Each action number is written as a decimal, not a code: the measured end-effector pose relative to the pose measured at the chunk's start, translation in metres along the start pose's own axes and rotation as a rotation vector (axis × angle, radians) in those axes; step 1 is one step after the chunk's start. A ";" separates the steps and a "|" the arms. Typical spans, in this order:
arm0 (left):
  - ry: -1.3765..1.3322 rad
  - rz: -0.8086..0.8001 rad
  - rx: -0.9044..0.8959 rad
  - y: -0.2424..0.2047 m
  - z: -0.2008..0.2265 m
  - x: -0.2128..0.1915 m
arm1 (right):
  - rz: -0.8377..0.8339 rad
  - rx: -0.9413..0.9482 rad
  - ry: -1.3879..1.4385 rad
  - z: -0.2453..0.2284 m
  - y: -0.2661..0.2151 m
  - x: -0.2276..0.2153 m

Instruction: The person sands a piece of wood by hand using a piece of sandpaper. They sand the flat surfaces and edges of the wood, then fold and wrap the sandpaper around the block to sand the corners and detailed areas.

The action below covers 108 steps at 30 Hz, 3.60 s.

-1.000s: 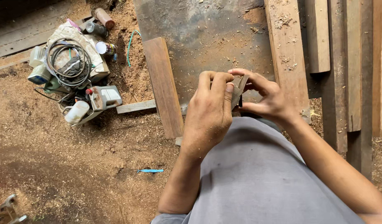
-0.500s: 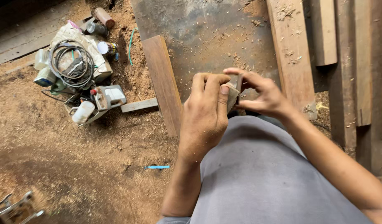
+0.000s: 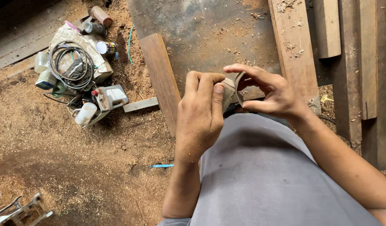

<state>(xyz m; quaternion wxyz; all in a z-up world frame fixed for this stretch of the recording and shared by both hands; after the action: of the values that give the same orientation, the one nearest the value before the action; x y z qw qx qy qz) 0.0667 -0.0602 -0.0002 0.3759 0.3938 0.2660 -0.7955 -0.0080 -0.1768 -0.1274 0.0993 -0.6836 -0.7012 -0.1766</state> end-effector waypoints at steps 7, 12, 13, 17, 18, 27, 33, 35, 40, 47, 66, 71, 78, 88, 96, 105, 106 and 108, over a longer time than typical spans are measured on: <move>0.005 -0.032 -0.047 -0.001 0.002 0.006 | 0.140 0.254 0.032 0.058 0.004 -0.016; -0.061 -0.003 0.031 -0.002 0.009 0.004 | 0.082 0.237 0.217 0.026 -0.003 -0.016; -0.064 -0.009 0.043 -0.002 0.010 0.004 | 0.081 0.247 0.195 0.023 -0.003 -0.012; -0.046 -0.018 0.007 0.000 0.003 0.004 | 0.125 0.177 0.280 0.016 0.001 -0.006; -0.041 -0.034 -0.012 0.003 -0.001 0.005 | 0.188 0.234 0.323 0.025 -0.005 -0.006; 0.004 0.024 0.042 0.013 -0.003 -0.009 | 0.376 -0.005 -0.243 0.035 -0.021 -0.022; -0.010 0.008 0.051 0.015 -0.008 -0.010 | 0.203 0.319 0.107 0.061 -0.006 0.000; 0.002 0.024 0.080 0.017 -0.009 -0.012 | 0.146 0.351 0.293 0.061 0.001 -0.001; 0.000 0.014 0.089 0.014 -0.011 -0.011 | 0.008 0.305 0.209 0.059 0.016 -0.004; 0.018 0.007 0.074 0.010 -0.010 -0.007 | 0.068 0.225 0.335 0.033 0.007 0.004; 0.031 0.056 0.061 0.010 -0.006 -0.007 | 0.055 -0.134 -0.012 -0.029 0.008 0.027; 0.029 0.072 0.063 0.008 -0.007 -0.008 | 0.064 -0.180 -0.021 -0.034 0.003 0.028; 0.018 0.072 0.063 0.010 -0.007 -0.006 | 0.099 -0.167 -0.015 -0.031 0.002 0.029; 0.011 0.075 0.033 0.010 -0.009 -0.005 | 0.170 -0.031 0.224 -0.014 -0.003 0.025; 0.012 0.093 0.039 0.010 -0.007 -0.007 | 0.228 0.060 0.591 -0.001 -0.002 0.026; -0.031 0.064 -0.006 0.008 -0.008 -0.004 | 0.156 0.126 0.387 0.005 0.006 0.003; -0.039 0.057 -0.014 0.009 -0.008 -0.002 | 0.171 0.163 0.351 0.005 0.006 -0.002; -0.062 0.056 -0.008 0.008 -0.006 -0.001 | 0.194 0.085 0.353 -0.009 0.004 -0.006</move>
<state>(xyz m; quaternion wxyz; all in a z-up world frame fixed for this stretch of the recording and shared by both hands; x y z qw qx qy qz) 0.0768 -0.0599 -0.0036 0.4078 0.3748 0.2462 -0.7954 -0.0043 -0.1856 -0.1209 0.2661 -0.7016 -0.6105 -0.2536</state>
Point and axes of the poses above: each hand's wrist, its own y-axis towards the middle knuckle, its own x-axis out of the palm, z = x × y, the point moved 9 cm from there along y, towards the middle knuckle, and after that the axes turned 14 degrees about y, right-handed, at the moved point
